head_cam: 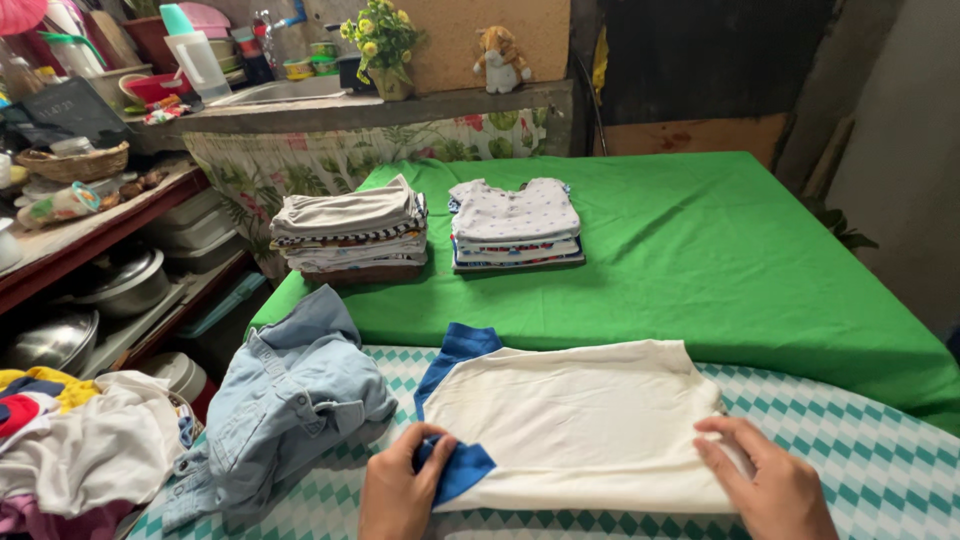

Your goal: The person folds several baby garments one by one on a green-covered table. They smooth each item, fold sleeves and sides, and place the folded pieces into two neat stacks. The garments include striped and patterned shirts and a pair of shorts.

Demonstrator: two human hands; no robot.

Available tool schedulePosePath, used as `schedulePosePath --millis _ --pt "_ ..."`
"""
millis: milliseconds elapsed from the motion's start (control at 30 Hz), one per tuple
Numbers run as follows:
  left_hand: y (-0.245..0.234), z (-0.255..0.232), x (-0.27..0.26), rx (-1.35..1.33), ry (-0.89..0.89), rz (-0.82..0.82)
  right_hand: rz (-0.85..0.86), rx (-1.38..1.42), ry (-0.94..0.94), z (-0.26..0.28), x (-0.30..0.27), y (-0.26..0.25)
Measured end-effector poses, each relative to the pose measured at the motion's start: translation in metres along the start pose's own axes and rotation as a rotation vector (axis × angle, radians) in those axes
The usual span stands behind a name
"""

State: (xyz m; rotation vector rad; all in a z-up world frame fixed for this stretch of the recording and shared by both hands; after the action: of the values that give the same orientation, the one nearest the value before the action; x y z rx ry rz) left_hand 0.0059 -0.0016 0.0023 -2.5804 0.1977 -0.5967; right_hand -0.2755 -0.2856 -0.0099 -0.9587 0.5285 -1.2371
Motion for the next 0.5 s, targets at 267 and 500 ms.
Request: schedulePosePath --millis 267,500 --pt "-0.007 0.003 -0.015 0.335 0.174 -0.071 -0.180 -0.044 -0.366 -0.045 -0.005 0.031" --pt "-0.012 0.005 -0.020 0.461 0.179 -0.059 -0.250 -0.176 -0.673 -0.076 0.002 0.044"
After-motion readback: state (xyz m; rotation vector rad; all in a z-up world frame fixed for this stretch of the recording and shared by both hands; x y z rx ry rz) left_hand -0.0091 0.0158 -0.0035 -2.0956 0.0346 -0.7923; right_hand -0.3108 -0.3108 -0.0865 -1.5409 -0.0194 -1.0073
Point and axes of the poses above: each hand's wrist, its own x-axis towards the middle knuckle, its own y-axis out of the palm, z = x × y, the point moved 1 cm from there along x, towards the middle knuckle, and after that the axes turned 14 degrees about -z, right-handed, at the moved point
